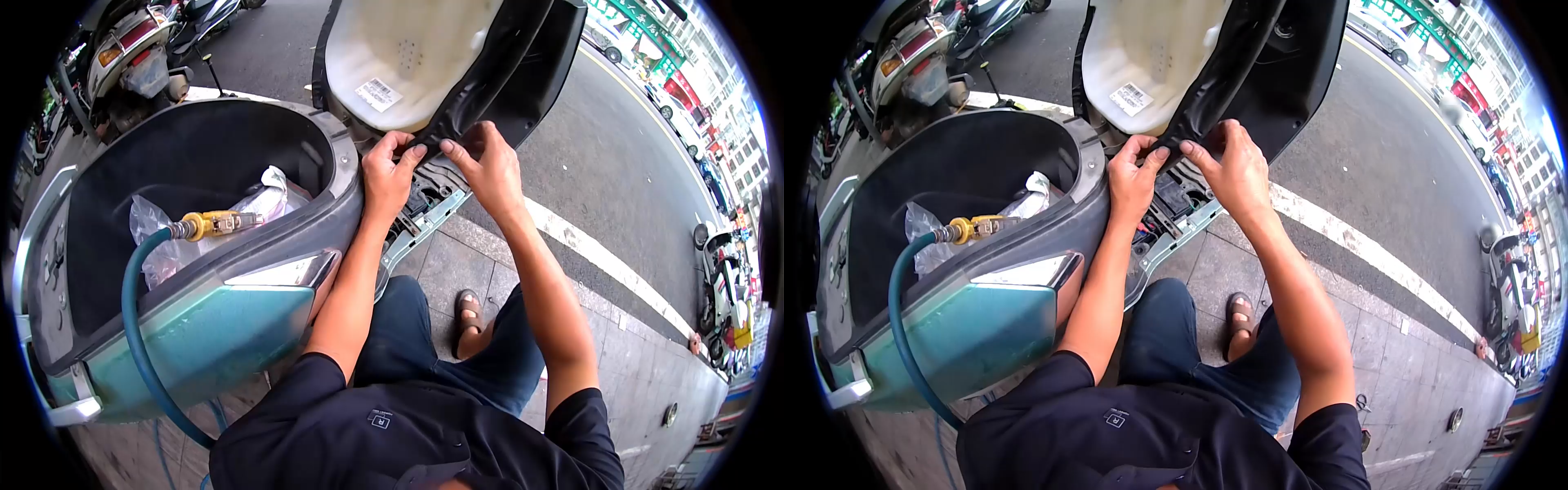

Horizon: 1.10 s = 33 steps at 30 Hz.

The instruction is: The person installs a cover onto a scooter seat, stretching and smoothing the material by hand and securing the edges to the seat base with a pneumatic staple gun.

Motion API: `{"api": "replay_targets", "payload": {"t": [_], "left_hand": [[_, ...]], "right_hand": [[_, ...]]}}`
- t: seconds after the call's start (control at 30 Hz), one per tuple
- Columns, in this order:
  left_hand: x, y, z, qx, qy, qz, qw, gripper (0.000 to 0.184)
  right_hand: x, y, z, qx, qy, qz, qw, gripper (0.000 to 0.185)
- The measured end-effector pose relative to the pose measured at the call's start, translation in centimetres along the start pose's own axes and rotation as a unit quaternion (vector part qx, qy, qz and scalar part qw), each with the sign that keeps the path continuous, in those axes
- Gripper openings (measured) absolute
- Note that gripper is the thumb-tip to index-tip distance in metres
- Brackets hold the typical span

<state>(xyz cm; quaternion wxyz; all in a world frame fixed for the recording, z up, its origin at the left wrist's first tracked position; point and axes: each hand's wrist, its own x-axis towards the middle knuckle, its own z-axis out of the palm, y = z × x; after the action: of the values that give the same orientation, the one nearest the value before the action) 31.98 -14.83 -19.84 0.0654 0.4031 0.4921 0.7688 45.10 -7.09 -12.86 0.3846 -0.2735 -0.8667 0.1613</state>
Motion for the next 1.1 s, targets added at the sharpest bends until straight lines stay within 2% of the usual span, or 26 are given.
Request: {"api": "replay_targets", "payload": {"t": [0.03,0.07,0.17,0.2,0.3,0.43,0.63,0.67,0.7,0.73,0.77,0.8,0.83,0.87,0.93,0.97,1.03,1.07,1.1], "left_hand": [[0.0,0.1,0.1,0.006,0.008,0.011,1.000,0.016],[0.1,0.2,0.1,0.018,0.010,0.025,0.999,0.015],[0.1,0.1,0.1,0.001,0.012,0.013,1.000,0.016],[0.1,0.0,-0.2,0.030,-0.008,-0.008,1.000,0.023],[0.3,-1.0,-0.1,0.028,0.010,0.016,0.999,0.021],[0.2,-0.3,0.3,0.023,0.027,-0.014,0.999,0.019],[-0.7,-0.2,0.8,-0.040,0.041,-0.047,0.997,0.023],[-1.6,-0.1,1.0,0.050,0.111,0.079,0.989,0.019],[-2.9,0.0,1.2,0.088,0.171,0.166,0.967,0.019],[-5.6,0.5,2.0,-0.068,0.175,0.042,0.981,0.018],[-7.7,0.6,2.7,-0.224,0.170,-0.082,0.956,0.017],[-8.1,-0.1,2.7,-0.352,0.121,-0.194,0.908,0.019],[-8.5,-0.6,2.7,-0.470,0.068,-0.301,0.827,0.021],[-7.6,-1.3,3.1,-0.531,0.025,-0.294,0.795,0.028],[-5.6,-2.2,4.0,-0.558,0.022,-0.257,0.789,0.028],[-4.9,-2.4,4.0,-0.579,0.011,-0.227,0.783,0.029],[-5.0,-2.6,3.9,-0.575,0.008,-0.213,0.790,0.026],[-4.9,-2.6,3.7,-0.591,0.013,-0.224,0.775,0.025],[-5.0,-2.7,3.7,-0.608,0.019,-0.236,0.758,0.024]], "right_hand": [[-0.2,-0.2,0.3,0.028,0.036,-0.004,0.999,0.051],[-0.1,-0.5,0.3,0.046,-0.009,0.057,0.997,0.060],[0.5,-1.5,0.2,0.098,-0.024,0.110,0.989,0.060],[0.5,-0.6,1.2,0.131,-0.007,0.117,0.984,0.061],[0.2,0.8,2.6,0.194,0.020,0.082,0.977,0.064],[1.3,0.4,1.6,0.140,-0.077,0.145,0.976,0.059],[1.3,-1.2,1.2,0.052,-0.050,0.147,0.987,0.054],[1.2,-1.1,1.4,0.032,-0.030,0.135,0.990,0.053],[1.3,-1.2,1.5,0.032,-0.033,0.127,0.991,0.053],[1.2,-1.5,1.4,0.012,-0.028,0.132,0.991,0.053],[1.1,-1.7,1.3,-0.008,-0.023,0.136,0.990,0.054],[1.1,-1.9,1.2,-0.014,-0.027,0.145,0.989,0.055],[1.0,-1.9,1.2,-0.016,-0.032,0.140,0.990,0.055],[0.9,-1.9,1.2,-0.017,-0.035,0.143,0.989,0.055],[1.0,-1.0,1.1,0.001,-0.039,0.119,0.992,0.058],[1.1,-0.9,0.8,-0.038,-0.040,0.078,0.995,0.062],[1.8,-0.9,-1.1,-0.145,-0.124,0.032,0.981,0.061],[1.9,-2.9,-2.8,-0.247,-0.207,0.011,0.947,0.057],[1.4,-5.6,-3.9,-0.276,-0.221,-0.020,0.935,0.041]]}}
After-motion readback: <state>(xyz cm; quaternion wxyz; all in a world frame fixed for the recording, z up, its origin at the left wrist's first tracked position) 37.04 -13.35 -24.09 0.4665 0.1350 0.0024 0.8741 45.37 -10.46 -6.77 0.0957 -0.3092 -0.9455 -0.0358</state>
